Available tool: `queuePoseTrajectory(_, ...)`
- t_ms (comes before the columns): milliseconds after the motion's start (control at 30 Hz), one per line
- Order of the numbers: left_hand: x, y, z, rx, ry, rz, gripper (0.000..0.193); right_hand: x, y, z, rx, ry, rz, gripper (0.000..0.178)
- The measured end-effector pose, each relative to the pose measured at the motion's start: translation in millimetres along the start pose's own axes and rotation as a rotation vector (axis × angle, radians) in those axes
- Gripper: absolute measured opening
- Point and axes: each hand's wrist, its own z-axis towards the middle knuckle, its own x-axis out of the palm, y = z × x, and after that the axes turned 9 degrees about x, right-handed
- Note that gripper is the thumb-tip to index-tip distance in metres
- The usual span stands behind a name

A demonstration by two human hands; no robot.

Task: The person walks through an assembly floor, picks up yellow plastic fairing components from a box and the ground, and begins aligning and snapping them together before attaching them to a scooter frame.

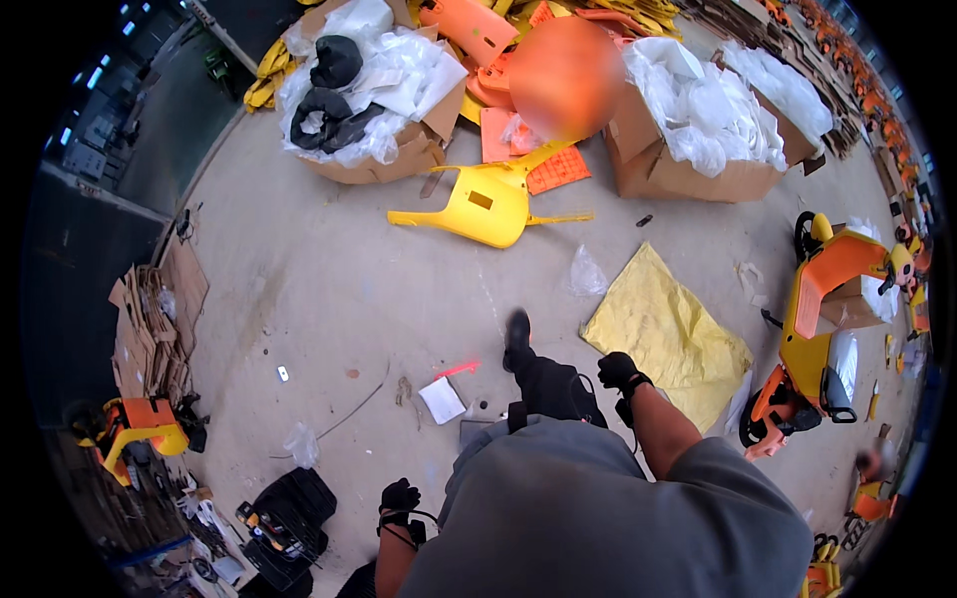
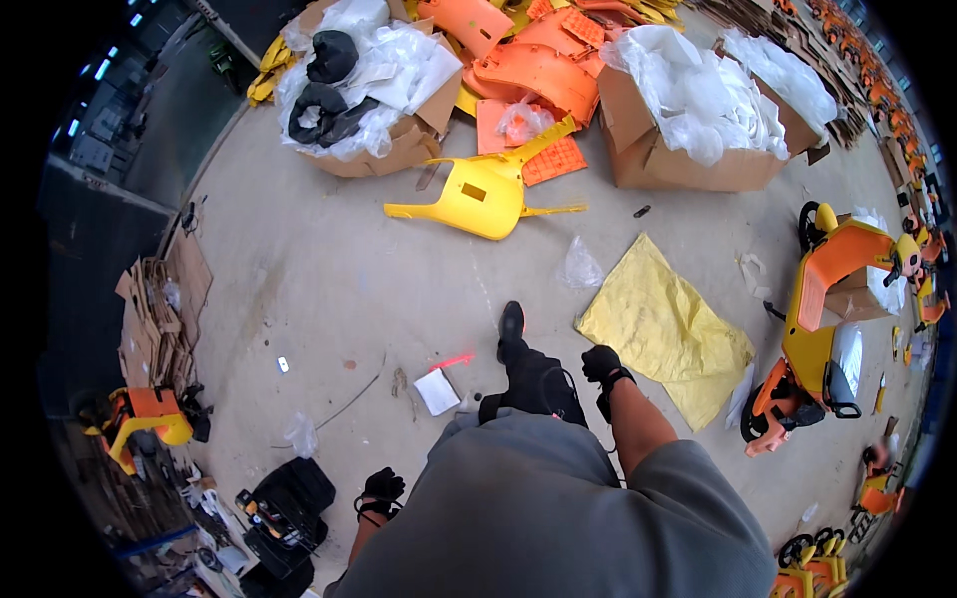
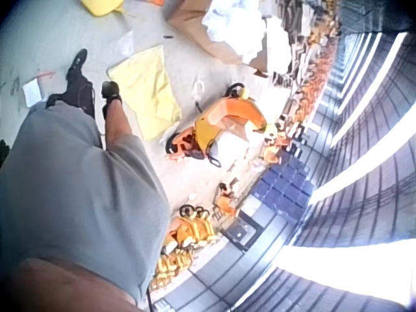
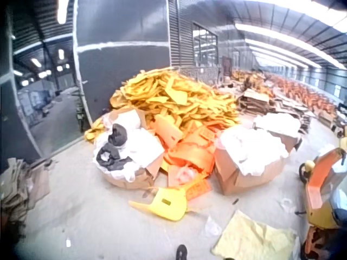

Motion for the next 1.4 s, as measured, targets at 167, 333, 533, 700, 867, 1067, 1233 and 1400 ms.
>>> queuePoseTrajectory(167,-113,-79,155,-0.308,-0.058,-0.544,0.017,-95,-33,81,0.226,-0.071,1.037,0.024)
queuePoseTrajectory(333,-222,-157,293,-0.474,-0.267,-0.931,0.016,-230,1,88,0.430,-0.107,1.406,0.022)
queuePoseTrajectory(533,-309,-195,486,-0.378,-0.036,-0.809,0.020,-137,-63,94,0.014,-0.506,0.259,0.021)
queuePoseTrajectory(700,-323,-207,647,-0.233,0.063,-0.524,0.024,-78,-58,25,0.335,-0.019,0.223,0.024)
queuePoseTrajectory(867,-300,-241,792,0.045,0.164,0.080,0.034,-129,26,-35,0.669,0.132,0.688,0.030)
queuePoseTrajectory(1067,-255,-243,949,-0.199,0.355,0.097,0.072,-259,133,-41,0.954,0.077,0.980,0.023)
queuePoseTrajectory(1233,-193,-201,1025,-0.343,0.348,-0.037,0.086,-271,182,-131,1.139,0.441,0.925,0.025)
queuePoseTrajectory(1400,-118,-159,1063,-0.207,0.155,-0.396,0.066,-356,217,-78,1.841,0.263,1.585,0.024)
